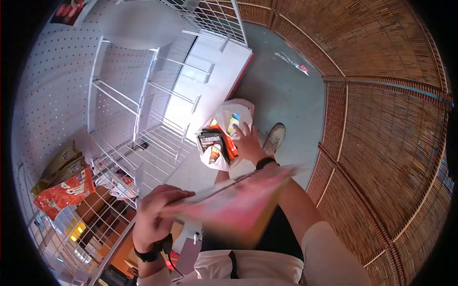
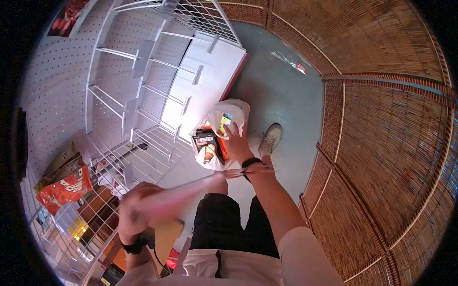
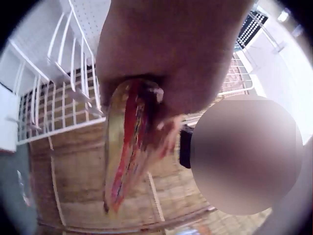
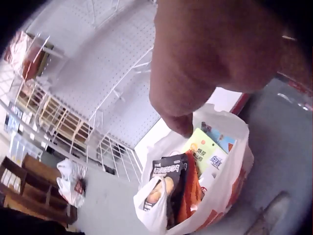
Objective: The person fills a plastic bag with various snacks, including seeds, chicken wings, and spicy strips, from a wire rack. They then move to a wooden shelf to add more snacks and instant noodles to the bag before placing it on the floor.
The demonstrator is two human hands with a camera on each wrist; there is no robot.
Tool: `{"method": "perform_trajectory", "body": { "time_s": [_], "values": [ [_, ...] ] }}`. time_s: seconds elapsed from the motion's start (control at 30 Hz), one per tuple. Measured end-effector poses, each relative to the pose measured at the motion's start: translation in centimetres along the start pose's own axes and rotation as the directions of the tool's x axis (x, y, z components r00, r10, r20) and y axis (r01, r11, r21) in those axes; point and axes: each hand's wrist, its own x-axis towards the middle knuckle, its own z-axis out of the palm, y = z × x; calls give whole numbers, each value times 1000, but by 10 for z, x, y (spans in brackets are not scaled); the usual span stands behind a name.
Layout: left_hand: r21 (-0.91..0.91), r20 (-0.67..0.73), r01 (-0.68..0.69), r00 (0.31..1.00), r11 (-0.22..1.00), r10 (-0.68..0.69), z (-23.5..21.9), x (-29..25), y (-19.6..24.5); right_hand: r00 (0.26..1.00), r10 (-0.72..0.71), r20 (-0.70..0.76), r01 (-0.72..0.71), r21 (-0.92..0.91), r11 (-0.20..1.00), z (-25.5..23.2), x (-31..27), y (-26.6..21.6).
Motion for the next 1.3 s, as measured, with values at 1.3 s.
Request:
{"method": "perform_trajectory", "body": {
  "time_s": [1.3],
  "values": [
    [170, -887, -236, 387, 957, 253, -196, 238, 3, 817, 571, 79, -495, 603, 625, -5, -76, 29]
  ]
}}
